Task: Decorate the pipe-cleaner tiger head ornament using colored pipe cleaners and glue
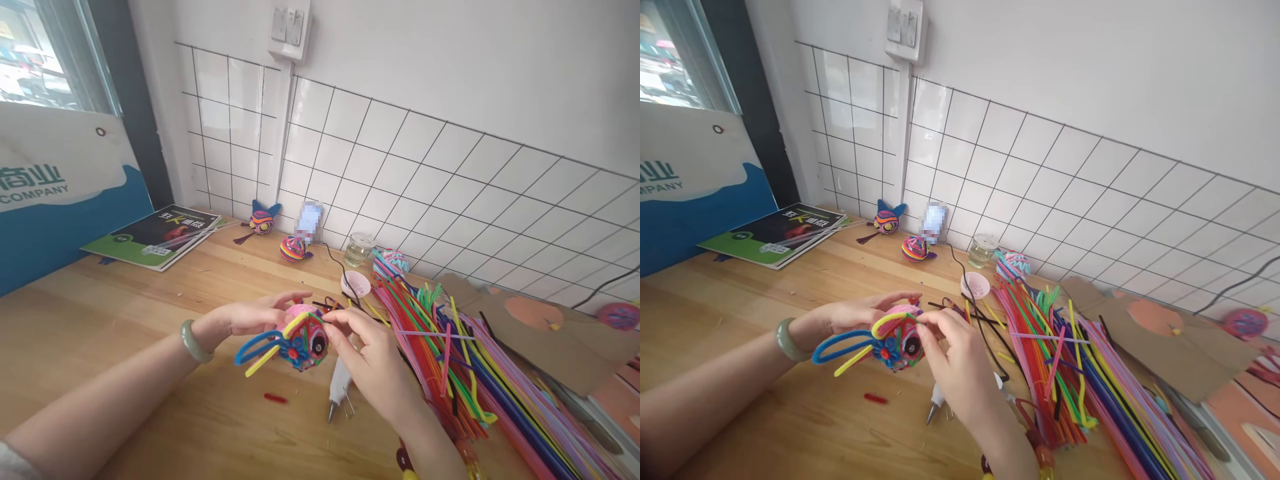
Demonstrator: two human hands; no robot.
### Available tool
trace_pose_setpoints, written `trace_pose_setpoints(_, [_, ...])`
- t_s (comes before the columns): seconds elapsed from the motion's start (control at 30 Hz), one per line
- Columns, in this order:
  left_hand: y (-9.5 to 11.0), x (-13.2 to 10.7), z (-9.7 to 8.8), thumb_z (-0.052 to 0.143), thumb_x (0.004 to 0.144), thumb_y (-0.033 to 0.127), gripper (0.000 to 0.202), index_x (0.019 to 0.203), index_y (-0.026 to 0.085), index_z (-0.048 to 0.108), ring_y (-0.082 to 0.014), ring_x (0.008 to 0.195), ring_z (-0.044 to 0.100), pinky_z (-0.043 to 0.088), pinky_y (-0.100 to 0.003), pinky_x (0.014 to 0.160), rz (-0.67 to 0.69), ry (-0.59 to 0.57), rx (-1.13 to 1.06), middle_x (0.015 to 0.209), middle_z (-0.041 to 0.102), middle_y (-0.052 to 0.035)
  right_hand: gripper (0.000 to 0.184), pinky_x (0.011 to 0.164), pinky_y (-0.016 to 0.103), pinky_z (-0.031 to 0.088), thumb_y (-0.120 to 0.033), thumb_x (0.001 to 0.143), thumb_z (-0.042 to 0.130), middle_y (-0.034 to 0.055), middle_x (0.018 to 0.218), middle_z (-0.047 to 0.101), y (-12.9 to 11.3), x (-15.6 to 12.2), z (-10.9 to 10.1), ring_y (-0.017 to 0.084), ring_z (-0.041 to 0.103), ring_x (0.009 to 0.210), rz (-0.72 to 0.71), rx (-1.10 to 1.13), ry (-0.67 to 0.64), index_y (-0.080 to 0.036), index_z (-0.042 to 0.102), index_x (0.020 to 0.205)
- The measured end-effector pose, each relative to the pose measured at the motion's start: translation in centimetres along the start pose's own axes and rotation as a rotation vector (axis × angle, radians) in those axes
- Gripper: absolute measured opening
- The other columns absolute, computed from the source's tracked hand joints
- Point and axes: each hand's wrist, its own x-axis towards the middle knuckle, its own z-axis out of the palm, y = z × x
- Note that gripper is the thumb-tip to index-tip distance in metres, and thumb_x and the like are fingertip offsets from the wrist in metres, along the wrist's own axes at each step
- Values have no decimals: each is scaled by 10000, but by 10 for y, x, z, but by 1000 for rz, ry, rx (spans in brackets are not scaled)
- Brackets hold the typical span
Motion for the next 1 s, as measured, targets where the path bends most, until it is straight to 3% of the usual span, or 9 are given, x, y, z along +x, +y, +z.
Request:
trace_pose_setpoints(0.13, [0, 0, 1, 730, 673, 231, 826, 1402, 254, 342, -262, 1213, 543, 486, -347, 914, -81, -8, 63, 1422, 486, -97, 135, 733, 267, 475, -186, 898, 524, 18, 862, 672, -1, -2, 2, 163, 633, 793, -40, -94, -62, -226, 644, 850])
trace_pose_setpoints(0.37, [2, -1, 5, 716, 688, 303, 678, 1320, 235, 479, -242, 1052, 626, 510, -309, 807, -129, 12, 206, 1138, 665, -59, 162, 764, 300, 466, -131, 868, 536, 25, 895, 687, 5, -2, 9, 186, 641, 846, 70, -192, -177, -216, 674, 860])
trace_pose_setpoints(0.6, [-3, 3, 1, 703, 711, 390, 698, 1338, 200, 463, -233, 950, 652, 519, -307, 760, -193, 20, 309, 1030, 690, -62, 191, 757, 290, 457, -116, 857, 513, 39, 911, 714, -3, 1, 9, 198, 658, 876, 196, -212, -294, -199, 683, 883])
trace_pose_setpoints(0.83, [-3, 3, 1, 713, 711, 513, 619, 1230, 211, 565, -221, 925, 647, 510, -293, 746, -128, -169, 173, 1020, 699, -60, 189, 607, 247, 414, -263, 910, 457, -2, 741, 651, 7, 3, 4, 147, 599, 680, 277, -24, -371, -197, 621, 845])
trace_pose_setpoints(1.0, [-1, 0, 1, 764, 604, 460, 607, 1129, 180, 645, -216, 792, 666, 501, -301, 721, -133, -163, 73, 879, 734, -47, 209, 535, 236, 375, -348, 907, 463, -17, 660, 610, 21, 2, -10, 122, 522, 573, 332, 97, -314, -193, 577, 826])
